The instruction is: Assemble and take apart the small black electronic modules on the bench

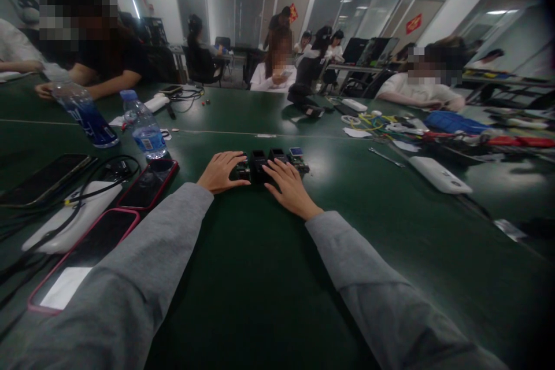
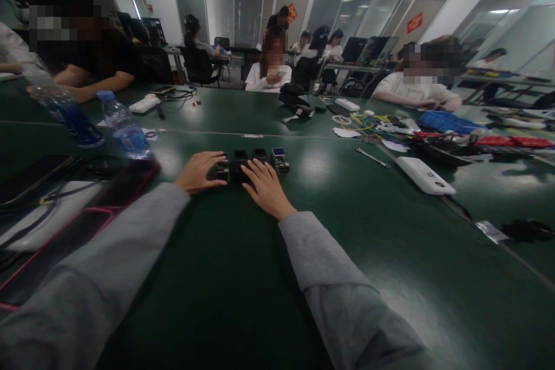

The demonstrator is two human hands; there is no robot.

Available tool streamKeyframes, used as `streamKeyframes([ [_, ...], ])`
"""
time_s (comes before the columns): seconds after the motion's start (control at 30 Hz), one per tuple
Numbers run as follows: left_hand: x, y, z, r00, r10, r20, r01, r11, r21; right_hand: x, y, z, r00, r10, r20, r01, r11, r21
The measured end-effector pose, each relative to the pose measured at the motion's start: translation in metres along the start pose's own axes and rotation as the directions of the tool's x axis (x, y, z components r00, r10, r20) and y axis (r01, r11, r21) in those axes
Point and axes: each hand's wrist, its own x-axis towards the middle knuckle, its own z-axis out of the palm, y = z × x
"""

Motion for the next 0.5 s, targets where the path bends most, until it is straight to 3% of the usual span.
streamKeyframes([
  [0.5,-0.0001,-0.0022,0.0062,1.000,0.010,0.004,-0.010,1.000,0.014,0.0001,0.0004,0.0012,0.998,-0.002,0.063,0.001,1.000,0.016],
])
